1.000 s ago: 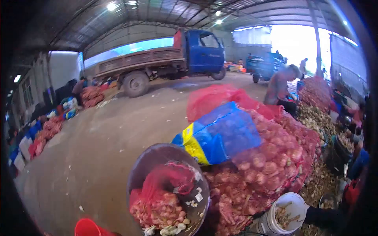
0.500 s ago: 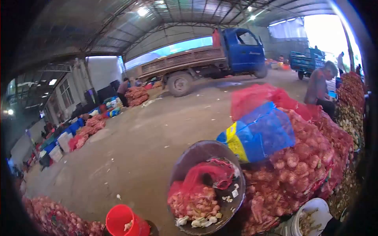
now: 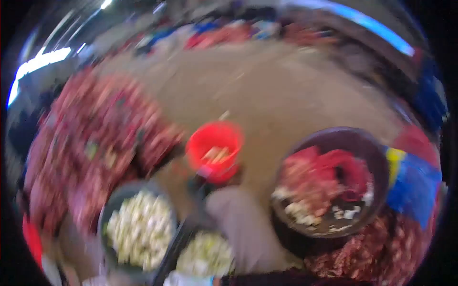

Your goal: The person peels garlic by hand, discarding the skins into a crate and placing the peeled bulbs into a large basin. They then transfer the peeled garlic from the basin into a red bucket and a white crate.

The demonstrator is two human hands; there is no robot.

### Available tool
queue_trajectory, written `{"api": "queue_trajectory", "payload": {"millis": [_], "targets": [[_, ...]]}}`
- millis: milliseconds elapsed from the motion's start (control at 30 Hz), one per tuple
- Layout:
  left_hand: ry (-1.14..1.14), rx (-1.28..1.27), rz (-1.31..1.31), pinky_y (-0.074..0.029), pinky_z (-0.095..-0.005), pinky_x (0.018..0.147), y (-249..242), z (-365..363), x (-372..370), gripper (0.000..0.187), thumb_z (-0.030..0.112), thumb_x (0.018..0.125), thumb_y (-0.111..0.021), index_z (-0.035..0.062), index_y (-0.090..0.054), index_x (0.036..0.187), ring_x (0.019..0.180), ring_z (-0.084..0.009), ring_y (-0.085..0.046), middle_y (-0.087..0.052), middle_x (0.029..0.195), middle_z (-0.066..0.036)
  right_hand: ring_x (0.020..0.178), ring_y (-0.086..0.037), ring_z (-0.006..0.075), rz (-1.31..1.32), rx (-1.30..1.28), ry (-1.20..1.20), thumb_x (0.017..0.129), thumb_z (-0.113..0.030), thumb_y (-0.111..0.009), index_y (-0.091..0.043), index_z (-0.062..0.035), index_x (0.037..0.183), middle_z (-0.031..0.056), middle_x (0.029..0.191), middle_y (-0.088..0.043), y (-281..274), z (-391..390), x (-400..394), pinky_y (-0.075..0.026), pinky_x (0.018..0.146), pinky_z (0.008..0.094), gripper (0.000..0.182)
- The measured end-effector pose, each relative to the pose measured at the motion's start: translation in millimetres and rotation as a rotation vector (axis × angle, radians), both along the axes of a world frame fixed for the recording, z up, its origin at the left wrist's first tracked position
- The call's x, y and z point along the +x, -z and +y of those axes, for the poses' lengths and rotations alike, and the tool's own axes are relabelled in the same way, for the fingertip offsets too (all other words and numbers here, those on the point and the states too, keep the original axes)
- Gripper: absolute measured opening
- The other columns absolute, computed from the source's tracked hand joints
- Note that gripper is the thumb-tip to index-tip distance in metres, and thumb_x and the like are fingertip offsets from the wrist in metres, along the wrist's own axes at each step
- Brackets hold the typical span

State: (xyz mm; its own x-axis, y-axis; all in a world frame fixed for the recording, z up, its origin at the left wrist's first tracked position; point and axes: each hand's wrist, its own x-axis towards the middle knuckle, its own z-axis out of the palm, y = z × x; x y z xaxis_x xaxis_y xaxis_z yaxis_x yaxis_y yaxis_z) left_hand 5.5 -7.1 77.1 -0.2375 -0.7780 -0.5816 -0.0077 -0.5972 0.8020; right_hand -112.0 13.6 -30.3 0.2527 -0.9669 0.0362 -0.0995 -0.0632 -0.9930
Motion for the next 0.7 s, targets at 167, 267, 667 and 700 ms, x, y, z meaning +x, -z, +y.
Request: {"api": "queue_trajectory", "payload": {"millis": [167, 267, 667, 700], "targets": [[0.047, -0.204, -0.132, -0.049, -0.027, 0.084, 66.7, 5.4, 35.6, 0.034, 0.021, 0.095, -0.054, -0.0031, -0.059, 0.119, 0.098, -0.0144, -0.061, -0.065, 0.108, -0.008, 0.09, -0.063, 0.0178, -0.461, 0.305, 0.069, 0.095, -0.019, -0.055, -0.063, -0.0006, 0.105, 0.0087, 0.1, -0.068, 7.0, -34.1, -4.8, -0.051, 0.079, 0.0344, 0.023], [-0.277, -0.057, 0.158, -0.045, -0.029, 0.093, 36.1, 2.9, -3.4, 0.042, 0.016, 0.092, -0.056, -0.0101, -0.052, 0.124, 0.106, -0.0186, -0.059, -0.061, 0.116, -0.012, 0.089, -0.059, 0.014, -0.498, 0.505, 0.274, 0.094, -0.017, -0.057, -0.061, 0.0022, 0.105, 0.0088, 0.097, -0.066, 17.0, -39.5, -21.8, -0.05, 0.078, 0.0315, 0.022], [-0.396, -0.199, 0.449, -0.037, -0.0421, 0.106, 42.9, 7.2, -12.7, 0.067, 0.026, 0.082, -0.07, -0.0023, -0.041, 0.135, 0.119, -0.0315, -0.052, -0.053, 0.125, -0.017, 0.087, -0.062, 0.042, 0.689, 0.302, 0.216, 0.085, -0.026, -0.063, -0.064, -0.0007, 0.098, 0.0248, 0.094, -0.066, 77.4, -23.4, -74.6, -0.049, 0.073, 0.0445, 0.028], [-0.443, -0.214, 0.448, -0.037, -0.0417, 0.106, 37.7, 7.8, -16.0, 0.067, 0.028, 0.082, -0.07, -0.0013, -0.041, 0.135, 0.119, -0.0307, -0.052, -0.054, 0.125, -0.016, 0.088, -0.064, 0.0381, 0.757, 0.266, 0.233, 0.084, -0.031, -0.064, -0.065, -0.0017, 0.098, 0.0219, 0.095, -0.067, 43.1, -22.1, -76.5, -0.05, 0.076, 0.0433, 0.032]]}}
